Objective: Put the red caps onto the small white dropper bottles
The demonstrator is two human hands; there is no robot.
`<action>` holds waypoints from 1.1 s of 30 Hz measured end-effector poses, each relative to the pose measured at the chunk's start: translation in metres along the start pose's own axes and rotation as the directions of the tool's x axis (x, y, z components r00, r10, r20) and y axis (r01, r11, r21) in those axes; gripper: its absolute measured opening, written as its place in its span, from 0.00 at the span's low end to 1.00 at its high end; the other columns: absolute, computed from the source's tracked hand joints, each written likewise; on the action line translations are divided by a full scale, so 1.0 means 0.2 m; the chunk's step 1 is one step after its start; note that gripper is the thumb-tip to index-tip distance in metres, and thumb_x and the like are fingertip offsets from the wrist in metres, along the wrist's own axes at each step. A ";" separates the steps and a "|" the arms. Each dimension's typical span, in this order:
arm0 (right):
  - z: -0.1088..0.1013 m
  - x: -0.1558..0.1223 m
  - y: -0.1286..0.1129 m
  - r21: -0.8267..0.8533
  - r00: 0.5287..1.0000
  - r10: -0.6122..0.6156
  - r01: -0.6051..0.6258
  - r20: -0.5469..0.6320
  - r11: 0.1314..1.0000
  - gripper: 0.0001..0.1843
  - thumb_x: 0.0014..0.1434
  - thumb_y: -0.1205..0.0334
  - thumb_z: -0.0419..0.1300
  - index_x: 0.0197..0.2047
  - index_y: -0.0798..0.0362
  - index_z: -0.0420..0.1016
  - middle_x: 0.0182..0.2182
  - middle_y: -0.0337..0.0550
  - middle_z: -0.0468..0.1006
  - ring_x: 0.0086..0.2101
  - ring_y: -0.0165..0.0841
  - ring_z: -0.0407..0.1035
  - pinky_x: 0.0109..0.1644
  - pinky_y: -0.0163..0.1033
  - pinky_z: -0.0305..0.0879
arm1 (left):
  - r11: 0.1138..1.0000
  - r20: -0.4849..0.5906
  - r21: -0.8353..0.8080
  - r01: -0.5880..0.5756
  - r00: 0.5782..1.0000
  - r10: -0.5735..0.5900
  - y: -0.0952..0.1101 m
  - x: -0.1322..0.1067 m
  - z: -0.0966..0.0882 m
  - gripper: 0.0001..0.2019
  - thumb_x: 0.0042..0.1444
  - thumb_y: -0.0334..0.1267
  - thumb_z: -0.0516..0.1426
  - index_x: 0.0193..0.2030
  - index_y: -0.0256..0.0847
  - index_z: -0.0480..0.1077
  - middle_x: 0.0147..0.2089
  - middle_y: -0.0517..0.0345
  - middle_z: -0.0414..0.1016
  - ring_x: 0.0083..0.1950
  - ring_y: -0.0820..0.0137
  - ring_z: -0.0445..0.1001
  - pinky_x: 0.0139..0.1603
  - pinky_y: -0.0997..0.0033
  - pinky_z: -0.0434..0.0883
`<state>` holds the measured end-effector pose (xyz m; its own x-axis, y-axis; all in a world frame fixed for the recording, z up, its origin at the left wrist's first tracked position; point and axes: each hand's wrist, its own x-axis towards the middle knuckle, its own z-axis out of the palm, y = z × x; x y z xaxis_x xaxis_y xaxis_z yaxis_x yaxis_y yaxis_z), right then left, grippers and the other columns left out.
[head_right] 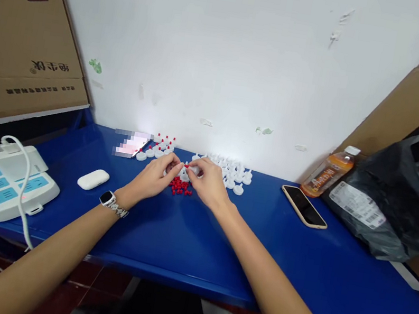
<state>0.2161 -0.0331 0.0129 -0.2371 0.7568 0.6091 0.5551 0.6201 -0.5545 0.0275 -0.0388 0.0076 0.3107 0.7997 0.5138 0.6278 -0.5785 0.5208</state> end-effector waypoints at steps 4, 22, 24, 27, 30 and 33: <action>-0.01 -0.12 -0.02 -0.005 0.999 0.040 -0.040 -0.010 0.999 0.06 0.57 0.68 0.60 0.38 0.50 0.78 0.35 0.41 0.79 0.33 0.32 0.72 0.41 0.37 0.67 | 0.983 0.133 0.146 -0.109 0.987 0.090 0.07 -0.02 0.04 0.13 0.71 0.46 0.45 0.39 0.43 0.63 0.39 0.55 0.72 0.41 0.65 0.71 0.42 0.66 0.66; -0.12 -0.12 0.08 -0.052 0.963 0.206 -0.217 -0.172 0.975 0.04 0.56 0.60 0.63 0.34 0.51 0.75 0.39 0.42 0.73 0.40 0.35 0.70 0.46 0.39 0.66 | 0.994 0.081 0.090 -0.065 0.995 0.057 -0.04 0.01 0.01 0.12 0.71 0.46 0.45 0.40 0.43 0.62 0.40 0.55 0.69 0.44 0.65 0.68 0.47 0.63 0.67; -0.13 -0.11 0.08 -0.066 0.959 0.218 -0.233 -0.182 0.970 0.06 0.55 0.58 0.64 0.32 0.51 0.76 0.39 0.43 0.71 0.41 0.35 0.69 0.46 0.39 0.65 | 0.988 0.167 0.093 -0.123 0.980 0.107 -0.06 0.00 0.02 0.10 0.69 0.44 0.49 0.43 0.43 0.65 0.43 0.54 0.71 0.46 0.64 0.68 0.50 0.62 0.67; -0.12 -0.12 0.08 -0.047 0.967 0.251 -0.253 -0.041 0.966 0.05 0.55 0.59 0.63 0.32 0.51 0.77 0.29 0.38 0.71 0.32 0.32 0.67 0.39 0.37 0.64 | 0.979 0.225 0.122 -0.163 0.965 0.133 -0.08 0.00 0.04 0.10 0.67 0.44 0.51 0.44 0.43 0.70 0.45 0.53 0.73 0.50 0.61 0.68 0.54 0.59 0.67; -0.12 -0.14 0.10 0.035 0.943 0.260 -0.273 0.209 0.961 0.04 0.56 0.62 0.61 0.33 0.53 0.76 0.22 0.33 0.71 0.24 0.28 0.64 0.32 0.34 0.60 | 0.983 0.205 0.126 -0.130 0.973 0.102 -0.10 0.00 0.03 0.13 0.66 0.45 0.52 0.51 0.43 0.70 0.45 0.53 0.74 0.52 0.61 0.70 0.56 0.59 0.67; -0.12 -0.14 0.15 0.013 0.913 0.242 -0.261 0.329 0.965 0.03 0.54 0.66 0.61 0.32 0.54 0.76 0.23 0.34 0.74 0.24 0.28 0.67 0.31 0.33 0.60 | 0.989 0.156 0.129 -0.075 0.986 0.054 -0.13 0.00 0.01 0.14 0.66 0.45 0.52 0.53 0.43 0.69 0.43 0.54 0.74 0.49 0.61 0.71 0.53 0.61 0.69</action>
<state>0.2581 -0.0418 -0.0074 -0.3448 0.9088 0.2351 0.5869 0.4042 -0.7016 0.0129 -0.0233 -0.0080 0.4518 0.7824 0.4286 0.6899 -0.6110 0.3883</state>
